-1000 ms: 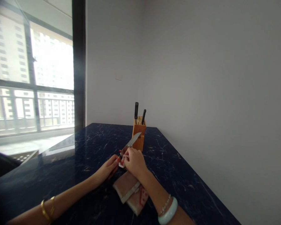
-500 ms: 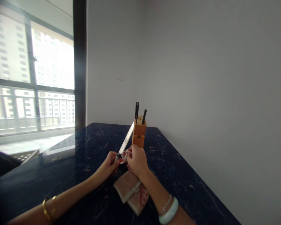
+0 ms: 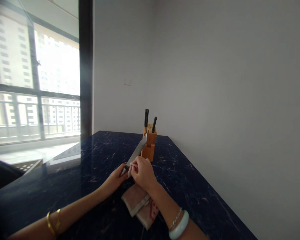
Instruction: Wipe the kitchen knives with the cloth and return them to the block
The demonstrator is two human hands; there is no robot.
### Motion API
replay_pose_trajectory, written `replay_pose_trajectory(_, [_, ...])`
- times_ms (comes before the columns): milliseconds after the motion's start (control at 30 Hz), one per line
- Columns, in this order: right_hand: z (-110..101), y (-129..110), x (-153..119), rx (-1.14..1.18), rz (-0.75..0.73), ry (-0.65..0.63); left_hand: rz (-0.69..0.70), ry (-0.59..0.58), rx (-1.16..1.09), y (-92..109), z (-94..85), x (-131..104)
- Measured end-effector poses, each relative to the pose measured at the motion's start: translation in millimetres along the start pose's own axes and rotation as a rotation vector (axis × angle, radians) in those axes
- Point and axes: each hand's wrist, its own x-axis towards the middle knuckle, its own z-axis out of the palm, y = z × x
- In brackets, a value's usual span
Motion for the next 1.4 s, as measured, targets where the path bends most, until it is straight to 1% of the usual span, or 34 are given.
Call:
replay_pose_trajectory(100, [2,2,0,-0.016,0.007,0.000,0.008,-0.018,0.029,2,-0.4,-1])
replay_pose_trajectory(333, [-4,8,2,0.000,0.106,0.115,0.061,-0.087,0.059,17,-4.1,-9])
replay_pose_trajectory(400, [-3,7,1,0.005,0.097,0.099,0.063,-0.092,0.064,17,-3.9,-10])
replay_pose_trajectory(533, [1,1,0,-0.002,0.004,0.001,0.050,-0.086,0.058,13,-1.7,-7])
replay_pose_trajectory(600, [1,-1,0,-0.015,-0.022,-0.018,0.052,-0.080,0.066,13,-1.1,-7])
replay_pose_trajectory(667, [-1,-1,0,-0.027,-0.006,-0.003,0.063,-0.082,0.090,15,-1.2,-7])
replay_pose_trajectory(833, [-5,4,1,-0.026,0.078,0.100,0.097,-0.112,0.142,20,-0.8,-11])
replay_pose_trajectory(900, [-2,3,0,-0.013,0.065,0.083,0.104,-0.105,0.153,19,0.1,-11])
replay_pose_trajectory(1033, [4,-3,-1,0.012,-0.021,-0.021,0.112,-0.077,0.159,15,0.8,-10])
replay_pose_trajectory(1100, [5,-5,-1,0.002,-0.034,-0.046,0.122,-0.078,0.139,14,0.4,-9])
replay_pose_trajectory(1267, [5,-5,-1,-0.050,0.007,-0.040,0.147,-0.091,0.112,13,-0.6,-9])
replay_pose_trajectory(1400, [5,-6,-2,-0.031,-0.025,-0.033,0.149,-0.089,0.139,12,-0.4,-9])
